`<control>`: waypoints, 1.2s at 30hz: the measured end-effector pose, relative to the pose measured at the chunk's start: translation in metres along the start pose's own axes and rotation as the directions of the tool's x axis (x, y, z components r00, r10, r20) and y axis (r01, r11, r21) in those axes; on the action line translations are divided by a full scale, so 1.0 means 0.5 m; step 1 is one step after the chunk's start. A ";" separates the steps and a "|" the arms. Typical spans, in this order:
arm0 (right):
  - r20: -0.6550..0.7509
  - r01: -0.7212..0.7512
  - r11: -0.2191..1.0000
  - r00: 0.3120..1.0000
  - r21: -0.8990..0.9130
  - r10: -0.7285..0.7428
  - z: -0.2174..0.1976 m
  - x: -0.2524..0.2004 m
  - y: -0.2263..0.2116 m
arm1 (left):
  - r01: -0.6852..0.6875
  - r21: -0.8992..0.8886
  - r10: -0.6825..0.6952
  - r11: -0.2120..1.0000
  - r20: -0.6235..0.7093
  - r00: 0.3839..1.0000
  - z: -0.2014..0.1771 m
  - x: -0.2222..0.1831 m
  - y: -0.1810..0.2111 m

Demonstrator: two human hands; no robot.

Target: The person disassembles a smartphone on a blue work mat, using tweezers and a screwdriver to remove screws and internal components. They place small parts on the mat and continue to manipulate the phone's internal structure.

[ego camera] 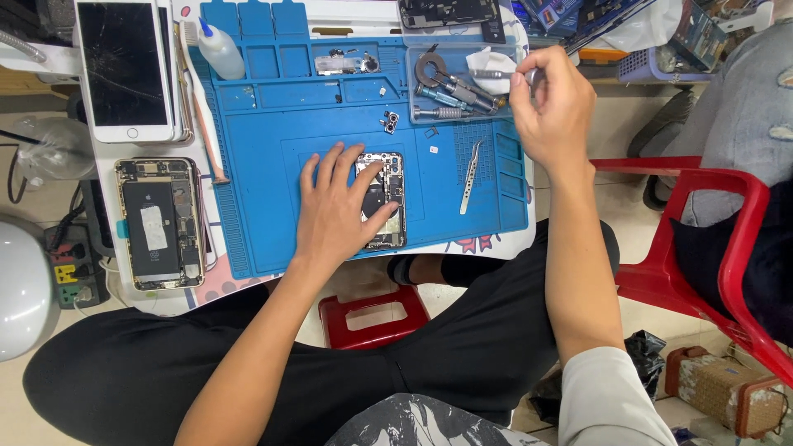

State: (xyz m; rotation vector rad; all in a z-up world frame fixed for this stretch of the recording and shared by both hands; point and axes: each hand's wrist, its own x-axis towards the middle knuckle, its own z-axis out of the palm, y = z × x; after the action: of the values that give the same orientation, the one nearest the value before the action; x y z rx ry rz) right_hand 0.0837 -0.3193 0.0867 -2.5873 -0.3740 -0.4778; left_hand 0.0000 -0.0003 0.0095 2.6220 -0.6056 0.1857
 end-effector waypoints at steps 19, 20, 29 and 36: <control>0.096 -0.102 0.906 0.993 0.411 0.068 0.075 -0.145 -0.116 | -0.031 -0.108 0.022 0.994 -0.083 0.996 0.026 -0.010 -0.013; 0.092 -0.058 0.958 0.995 0.280 0.033 0.078 -0.143 -0.120 | -0.034 -0.112 0.024 0.993 -0.086 0.996 0.025 -0.009 -0.013; -0.039 0.060 0.915 0.998 0.398 -0.048 0.173 -0.126 -0.176 | -0.032 -0.111 0.023 0.993 -0.083 0.996 0.023 -0.010 -0.014; -0.023 0.140 0.945 0.990 0.297 -0.139 0.225 -0.140 -0.158 | -0.038 -0.089 0.029 0.995 -0.097 0.995 0.032 -0.011 -0.017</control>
State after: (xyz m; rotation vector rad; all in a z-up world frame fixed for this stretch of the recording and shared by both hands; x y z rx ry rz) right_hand 0.0233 -0.2084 -0.0020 -2.2775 -0.5850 -0.4353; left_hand -0.0008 0.0015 -0.0091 2.5012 -0.6107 0.2851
